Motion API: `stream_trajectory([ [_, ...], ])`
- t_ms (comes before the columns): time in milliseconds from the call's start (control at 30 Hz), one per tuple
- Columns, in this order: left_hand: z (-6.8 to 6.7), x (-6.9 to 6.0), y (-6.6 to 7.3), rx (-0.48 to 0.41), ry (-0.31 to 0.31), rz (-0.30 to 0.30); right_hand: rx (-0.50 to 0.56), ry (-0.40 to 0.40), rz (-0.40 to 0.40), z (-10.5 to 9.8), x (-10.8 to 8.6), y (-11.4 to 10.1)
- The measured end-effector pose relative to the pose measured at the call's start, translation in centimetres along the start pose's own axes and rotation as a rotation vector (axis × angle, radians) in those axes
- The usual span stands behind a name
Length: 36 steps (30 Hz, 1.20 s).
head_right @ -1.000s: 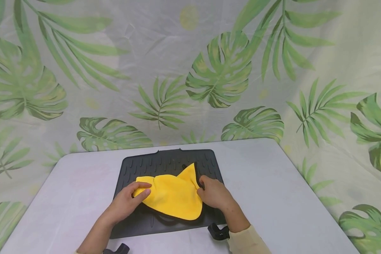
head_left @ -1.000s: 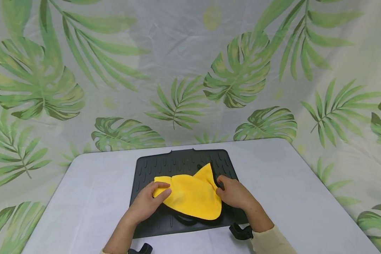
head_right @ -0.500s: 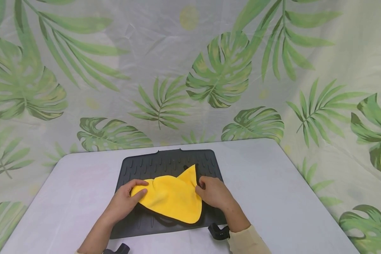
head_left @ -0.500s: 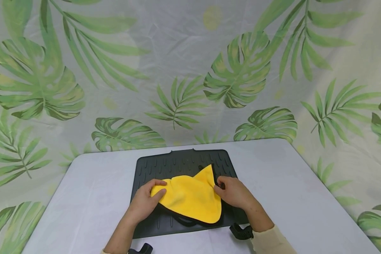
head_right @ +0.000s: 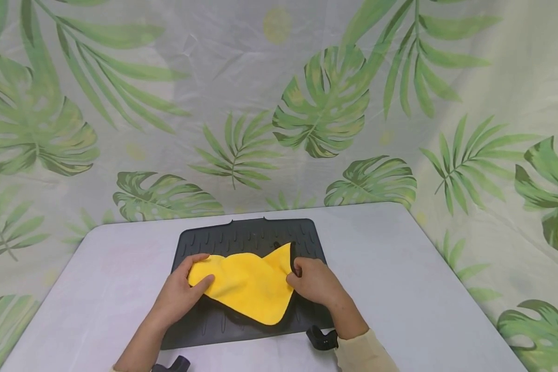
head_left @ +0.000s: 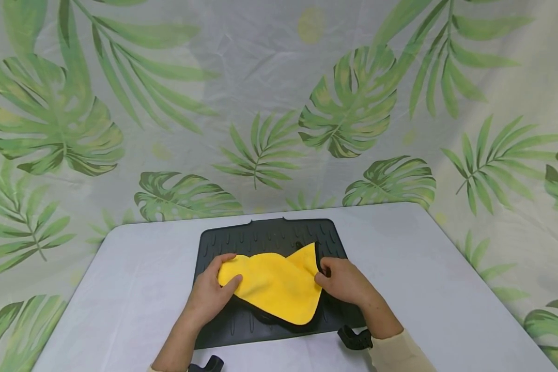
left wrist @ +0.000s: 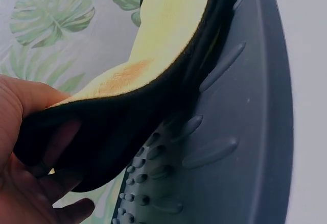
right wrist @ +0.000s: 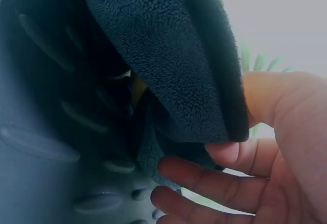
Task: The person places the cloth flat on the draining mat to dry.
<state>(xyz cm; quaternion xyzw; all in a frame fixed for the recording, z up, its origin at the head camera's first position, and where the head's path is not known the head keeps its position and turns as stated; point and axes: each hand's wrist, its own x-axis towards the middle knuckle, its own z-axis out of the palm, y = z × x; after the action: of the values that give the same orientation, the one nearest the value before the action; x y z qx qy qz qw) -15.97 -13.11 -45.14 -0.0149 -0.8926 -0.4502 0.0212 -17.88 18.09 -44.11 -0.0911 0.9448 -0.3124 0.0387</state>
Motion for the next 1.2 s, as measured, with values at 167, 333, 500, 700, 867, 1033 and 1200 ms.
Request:
stream_trajectory([
  [167,-0.25,-0.12,0.18,0.042,0.021,0.014,-0.009,0.007,0.019,-0.31,0.02,0.19],
  [333,-0.43,-0.13,0.11,0.092,0.056,0.050,-0.027,0.021,0.035,-0.48,0.01,0.37],
  [500,-0.71,0.01,0.05,0.056,0.060,0.055,-0.044,0.022,0.048,-0.48,0.02,0.43],
  [700,-0.96,-0.04,0.27,-0.008,0.009,0.007,-0.066,0.016,0.058,-0.49,0.07,0.48],
  [867,-0.74,-0.12,0.30,-0.015,-0.020,-0.022,-0.078,0.022,0.070,-0.43,0.15,0.64],
  [1033,-0.59,-0.04,0.17,-0.018,-0.025,-0.041,-0.093,0.029,0.079,-0.36,0.17,0.76],
  [1200,-0.45,0.10,-0.07,-0.062,-0.025,-0.074,-0.076,0.013,0.093,-0.32,0.16,0.69],
])
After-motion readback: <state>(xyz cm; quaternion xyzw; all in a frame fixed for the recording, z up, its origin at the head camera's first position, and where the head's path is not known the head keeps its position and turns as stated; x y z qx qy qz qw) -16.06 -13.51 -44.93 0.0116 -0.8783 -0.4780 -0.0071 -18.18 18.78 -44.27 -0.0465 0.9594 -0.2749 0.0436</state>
